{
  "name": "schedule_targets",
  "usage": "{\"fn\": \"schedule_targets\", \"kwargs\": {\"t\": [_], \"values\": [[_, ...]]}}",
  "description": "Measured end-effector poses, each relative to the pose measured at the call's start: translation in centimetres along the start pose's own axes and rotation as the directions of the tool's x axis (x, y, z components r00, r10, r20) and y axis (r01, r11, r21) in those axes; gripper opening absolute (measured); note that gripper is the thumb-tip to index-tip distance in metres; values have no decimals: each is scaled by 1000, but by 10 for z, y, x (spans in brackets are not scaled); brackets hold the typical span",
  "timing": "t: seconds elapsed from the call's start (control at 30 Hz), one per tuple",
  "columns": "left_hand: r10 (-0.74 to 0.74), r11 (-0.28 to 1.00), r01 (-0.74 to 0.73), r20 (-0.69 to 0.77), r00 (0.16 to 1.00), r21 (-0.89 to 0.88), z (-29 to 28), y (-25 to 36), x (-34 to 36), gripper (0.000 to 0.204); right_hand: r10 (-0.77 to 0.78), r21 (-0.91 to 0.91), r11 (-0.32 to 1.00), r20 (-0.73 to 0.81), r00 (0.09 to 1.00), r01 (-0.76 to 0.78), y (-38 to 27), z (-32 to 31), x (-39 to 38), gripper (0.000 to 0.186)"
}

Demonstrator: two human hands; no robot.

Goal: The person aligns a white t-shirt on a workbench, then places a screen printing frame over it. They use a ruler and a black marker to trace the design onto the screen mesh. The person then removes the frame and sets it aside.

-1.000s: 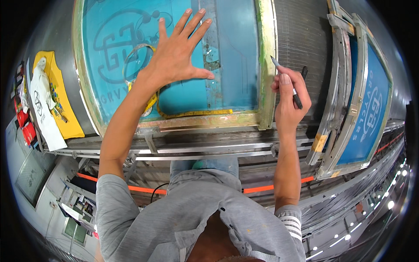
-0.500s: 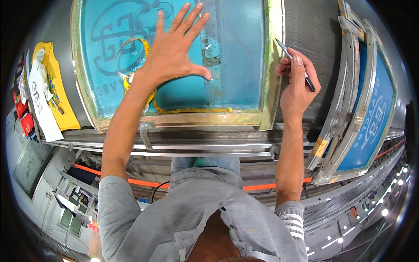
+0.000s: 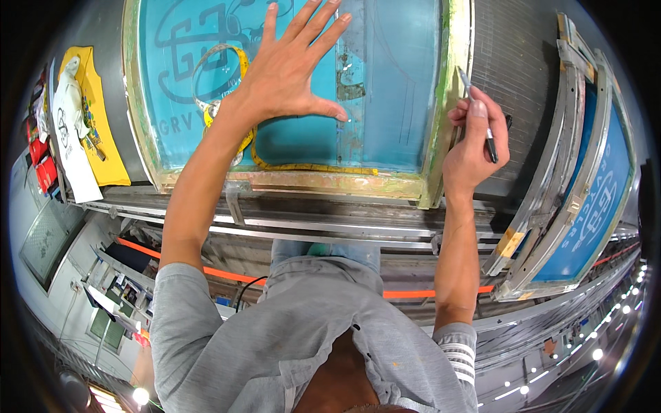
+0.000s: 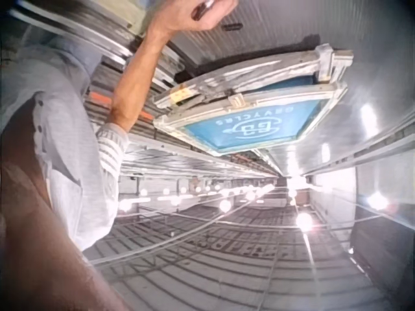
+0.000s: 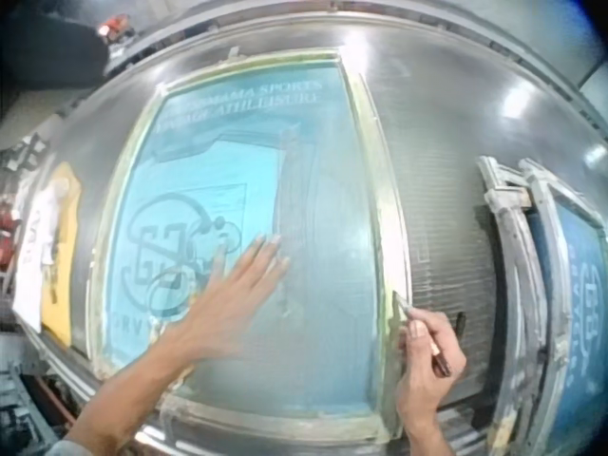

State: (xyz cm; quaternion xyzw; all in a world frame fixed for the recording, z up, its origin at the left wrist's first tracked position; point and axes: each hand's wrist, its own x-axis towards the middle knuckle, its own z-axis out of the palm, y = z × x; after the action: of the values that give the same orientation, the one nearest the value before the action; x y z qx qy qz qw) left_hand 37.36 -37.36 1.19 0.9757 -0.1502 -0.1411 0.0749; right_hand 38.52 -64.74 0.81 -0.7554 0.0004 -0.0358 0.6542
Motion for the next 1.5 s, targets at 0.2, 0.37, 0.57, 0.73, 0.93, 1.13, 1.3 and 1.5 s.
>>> {"fn": "schedule_targets", "kwargs": {"t": [0.2, 0.37, 0.57, 0.73, 0.93, 1.13, 1.3, 1.5], "values": [[-29, 997, 38, 131, 991, -66, -16, 3, 4, 105, -319, 92, 942, -38, 947, 321, 11, -3, 0, 30], [-45, 987, 64, 133, 990, -145, -18, 4, 6, 104, -283, 63, 957, 0, 959, 283, 9, 0, 0, 30], [-61, 998, 64, 105, 993, -20, -10, 7, 6, 97, -266, 26, 964, 34, 963, 265, 10, -1, 0, 26], [-52, 999, 53, 61, 997, -11, -3, 2, 5, 96, -255, 26, 967, 42, 966, 254, 10, -1, 1, 25], [-66, 997, 65, 25, 997, 44, 1, 3, 6, 98, -254, 16, 967, 66, 965, 254, 10, -1, 1, 24], [-59, 995, 59, -6, 998, 76, 3, 2, 4, 95, -261, -4, 965, 74, 962, 262, 8, -1, 2, 24], [-91, 996, 90, 60, 994, 20, -2, 7, 5, 94, -245, 22, 969, 62, 967, 244, 11, -1, 2, 23], [-45, 998, 46, -32, 998, 53, 5, 4, 4, 95, -108, 91, 990, 17, 994, 106, 10, -4, 0, 20]]}}
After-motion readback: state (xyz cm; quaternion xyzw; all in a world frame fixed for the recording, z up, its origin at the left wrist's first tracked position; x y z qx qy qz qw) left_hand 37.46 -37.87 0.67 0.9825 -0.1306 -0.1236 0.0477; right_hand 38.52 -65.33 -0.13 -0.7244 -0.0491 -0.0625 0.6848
